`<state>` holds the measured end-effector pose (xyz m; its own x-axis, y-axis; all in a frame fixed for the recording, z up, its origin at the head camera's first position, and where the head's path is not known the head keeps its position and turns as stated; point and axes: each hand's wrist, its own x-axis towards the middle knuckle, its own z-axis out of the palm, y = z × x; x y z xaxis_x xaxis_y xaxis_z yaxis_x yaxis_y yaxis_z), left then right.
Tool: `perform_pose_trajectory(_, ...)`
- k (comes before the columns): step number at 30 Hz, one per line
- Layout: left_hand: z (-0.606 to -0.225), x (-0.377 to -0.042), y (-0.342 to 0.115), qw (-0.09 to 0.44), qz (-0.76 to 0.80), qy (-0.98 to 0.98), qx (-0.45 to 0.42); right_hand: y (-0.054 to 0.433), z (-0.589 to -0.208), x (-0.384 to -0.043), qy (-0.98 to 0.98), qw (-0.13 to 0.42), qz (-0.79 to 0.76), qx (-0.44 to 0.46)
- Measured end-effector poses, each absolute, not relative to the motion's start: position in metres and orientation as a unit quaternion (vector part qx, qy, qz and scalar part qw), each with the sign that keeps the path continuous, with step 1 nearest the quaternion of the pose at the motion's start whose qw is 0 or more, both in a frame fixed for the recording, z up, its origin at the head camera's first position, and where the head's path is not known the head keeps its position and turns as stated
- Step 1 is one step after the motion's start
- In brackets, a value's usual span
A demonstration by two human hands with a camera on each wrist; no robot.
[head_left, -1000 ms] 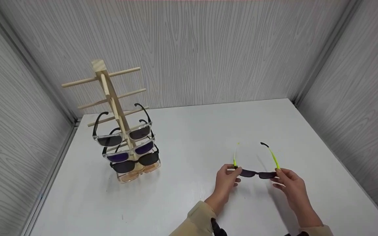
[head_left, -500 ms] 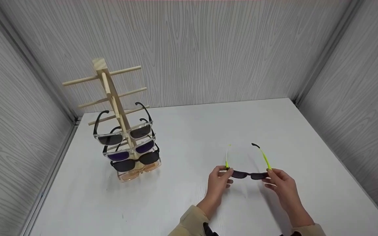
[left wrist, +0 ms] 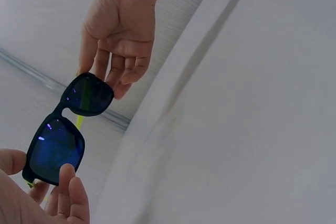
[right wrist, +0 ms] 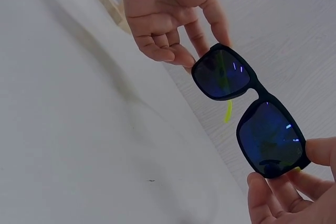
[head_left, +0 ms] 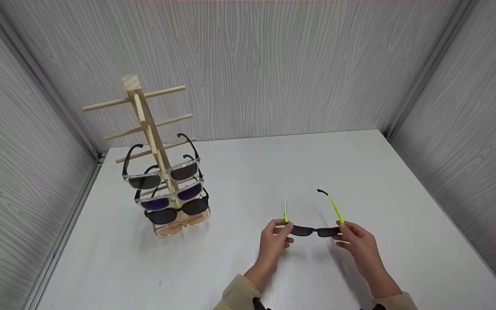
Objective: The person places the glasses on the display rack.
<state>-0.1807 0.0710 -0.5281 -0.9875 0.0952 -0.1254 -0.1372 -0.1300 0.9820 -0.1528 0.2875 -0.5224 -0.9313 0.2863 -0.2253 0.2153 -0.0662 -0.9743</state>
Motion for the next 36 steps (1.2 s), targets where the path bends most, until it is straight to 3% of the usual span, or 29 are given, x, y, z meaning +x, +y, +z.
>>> perform_pose_trajectory(21, -0.529, -0.175, 0.032, 0.048, 0.739, 0.673, 0.003, 0.256, -0.514, -0.157, -0.671, 0.023, 0.728, -0.136)
perform_pose_trajectory(30, -0.514, -0.168, 0.02, 0.049, 0.735, 0.676, 0.01, 0.25, -0.503, -0.154, -0.668, 0.0, 0.736, -0.113)
perform_pose_trajectory(36, -0.483, -0.154, 0.005, 0.043, 0.732, 0.679, 0.024, 0.245, -0.497, -0.157, -0.671, -0.02, 0.736, -0.087)
